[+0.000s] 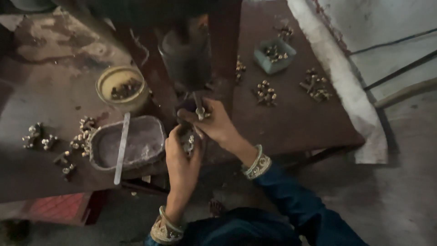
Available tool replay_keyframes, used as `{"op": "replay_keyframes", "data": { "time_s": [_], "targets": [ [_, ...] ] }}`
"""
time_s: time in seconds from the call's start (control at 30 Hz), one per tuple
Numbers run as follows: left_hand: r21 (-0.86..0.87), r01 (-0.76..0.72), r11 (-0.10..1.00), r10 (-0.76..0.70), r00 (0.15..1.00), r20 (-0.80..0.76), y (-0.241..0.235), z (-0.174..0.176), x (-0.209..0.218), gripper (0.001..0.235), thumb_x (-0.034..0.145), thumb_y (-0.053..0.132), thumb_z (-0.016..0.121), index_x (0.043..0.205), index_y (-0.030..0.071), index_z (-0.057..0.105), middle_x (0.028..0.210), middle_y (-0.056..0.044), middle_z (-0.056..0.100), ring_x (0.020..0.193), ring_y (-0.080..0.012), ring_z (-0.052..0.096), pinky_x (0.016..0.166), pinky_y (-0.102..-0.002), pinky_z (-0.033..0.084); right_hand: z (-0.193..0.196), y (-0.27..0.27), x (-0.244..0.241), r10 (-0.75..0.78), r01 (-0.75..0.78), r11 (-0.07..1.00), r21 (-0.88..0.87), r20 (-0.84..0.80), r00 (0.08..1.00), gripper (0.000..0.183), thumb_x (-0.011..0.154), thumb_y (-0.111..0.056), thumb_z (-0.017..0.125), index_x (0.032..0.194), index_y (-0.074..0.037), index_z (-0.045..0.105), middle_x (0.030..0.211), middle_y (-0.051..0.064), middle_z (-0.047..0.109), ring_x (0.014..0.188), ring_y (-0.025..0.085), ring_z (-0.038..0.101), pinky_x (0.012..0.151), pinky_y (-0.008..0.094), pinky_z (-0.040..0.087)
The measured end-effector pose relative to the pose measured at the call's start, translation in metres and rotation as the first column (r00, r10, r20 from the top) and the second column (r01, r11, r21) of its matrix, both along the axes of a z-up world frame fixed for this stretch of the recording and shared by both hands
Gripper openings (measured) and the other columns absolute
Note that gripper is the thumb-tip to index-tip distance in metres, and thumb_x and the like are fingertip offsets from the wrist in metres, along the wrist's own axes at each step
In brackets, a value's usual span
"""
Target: The person picks up small brass fittings from the workbench one at a time and holds each under a bench drill press to drill or tap it. Finished pieces are dropped into a cup on the bench while rejects or raw pieces remain scattered on the table.
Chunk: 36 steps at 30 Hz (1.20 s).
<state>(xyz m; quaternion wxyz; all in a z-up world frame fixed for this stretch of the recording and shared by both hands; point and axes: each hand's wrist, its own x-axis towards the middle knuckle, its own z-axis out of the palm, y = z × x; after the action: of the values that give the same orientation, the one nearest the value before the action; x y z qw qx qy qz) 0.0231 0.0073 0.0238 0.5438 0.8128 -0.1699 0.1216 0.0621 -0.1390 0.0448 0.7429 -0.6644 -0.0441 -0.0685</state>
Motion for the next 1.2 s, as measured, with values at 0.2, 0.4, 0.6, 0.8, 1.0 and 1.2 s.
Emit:
{"op": "replay_keyframes", "data": {
  "time_s": [0.2, 0.4, 0.6, 0.8, 1.0, 1.2],
  "targets": [
    [0.043, 0.02, 0.999, -0.014, 0.992, -0.128, 0.02, -0.02, -0.019, 0.035, 0.091, 0.005, 0.07, 0.125, 0.002, 0.063, 0.113, -0.017, 0.065, 0.097, -0.0294, 0.063, 0.077, -0.039, 0.054, 0.007, 0.003, -0.005, -0.008, 0.011, 0.998, 0.058, -0.053, 0.999, 0.021, 0.088, -0.013, 0.077, 0.105, -0.002, 0.069, 0.075, -0.002, 0.067, 0.051, 0.006, 0.055, 0.044, 0.025, 0.042],
    [0.04, -0.111, 0.993, 0.109, 0.993, 0.033, 0.061, -0.026, -0.026, 0.024, 0.093, 0.004, 0.071, 0.117, 0.003, 0.068, 0.103, -0.01, 0.07, 0.093, -0.0259, 0.064, 0.078, -0.038, 0.053, -0.007, -0.008, -0.001, -0.029, 0.029, 0.998, -0.06, 0.005, 1.0, 0.039, 0.098, -0.012, 0.081, 0.084, -0.004, 0.046, 0.066, 0.001, 0.055, 0.051, 0.008, 0.055, 0.044, 0.027, 0.041],
    [0.127, -0.321, 0.938, 0.313, 0.946, 0.083, 0.115, -0.038, -0.015, 0.022, 0.094, 0.003, 0.072, 0.116, 0.003, 0.07, 0.108, -0.01, 0.072, 0.096, -0.0259, 0.065, 0.078, -0.038, 0.054, 0.006, 0.029, -0.011, -0.367, 0.367, 0.93, -0.013, 0.028, 0.93, 0.025, 0.094, -0.013, 0.074, 0.085, -0.013, 0.051, 0.063, 0.0, 0.054, 0.049, 0.01, 0.053, 0.043, 0.029, 0.041],
    [0.3, -0.576, 0.761, 0.479, 0.81, 0.339, 0.198, -0.041, 0.022, 0.03, 0.091, 0.005, 0.071, 0.121, 0.002, 0.069, 0.113, -0.016, 0.069, 0.105, -0.036, 0.061, 0.092, -0.047, 0.05, -0.025, 0.013, -0.009, -0.217, 0.2, 0.974, 0.11, 0.167, 0.962, 0.033, 0.105, -0.012, 0.072, 0.087, -0.009, 0.044, 0.074, 0.003, 0.057, 0.055, 0.013, 0.057, 0.048, 0.032, 0.043],
    [0.529, -0.598, 0.602, 0.516, 0.797, 0.314, 0.297, -0.097, 0.115, 0.028, 0.092, 0.013, 0.071, 0.118, 0.002, 0.071, 0.113, -0.018, 0.069, 0.103, -0.0394, 0.062, 0.089, -0.049, 0.051, -0.015, 0.008, -0.005, -0.248, 0.246, 0.969, 0.035, 0.064, 0.967, 0.016, 0.101, -0.008, 0.069, 0.097, -0.003, 0.055, 0.064, 0.001, 0.05, 0.045, 0.012, 0.05, 0.039, 0.031, 0.036],
    [0.539, -0.527, 0.656, 0.514, 0.836, 0.191, 0.347, -0.153, 0.171, 0.035, 0.081, 0.007, 0.069, 0.116, 0.005, 0.074, 0.109, -0.019, 0.069, 0.104, -0.0407, 0.065, 0.092, -0.049, 0.052, -0.013, 0.001, -0.008, -0.226, 0.226, 0.974, 0.011, -0.003, 0.974, 0.017, 0.104, -0.007, 0.067, 0.094, -0.004, 0.054, 0.067, 0.002, 0.055, 0.048, 0.011, 0.051, 0.043, 0.03, 0.037]
  ]
}}
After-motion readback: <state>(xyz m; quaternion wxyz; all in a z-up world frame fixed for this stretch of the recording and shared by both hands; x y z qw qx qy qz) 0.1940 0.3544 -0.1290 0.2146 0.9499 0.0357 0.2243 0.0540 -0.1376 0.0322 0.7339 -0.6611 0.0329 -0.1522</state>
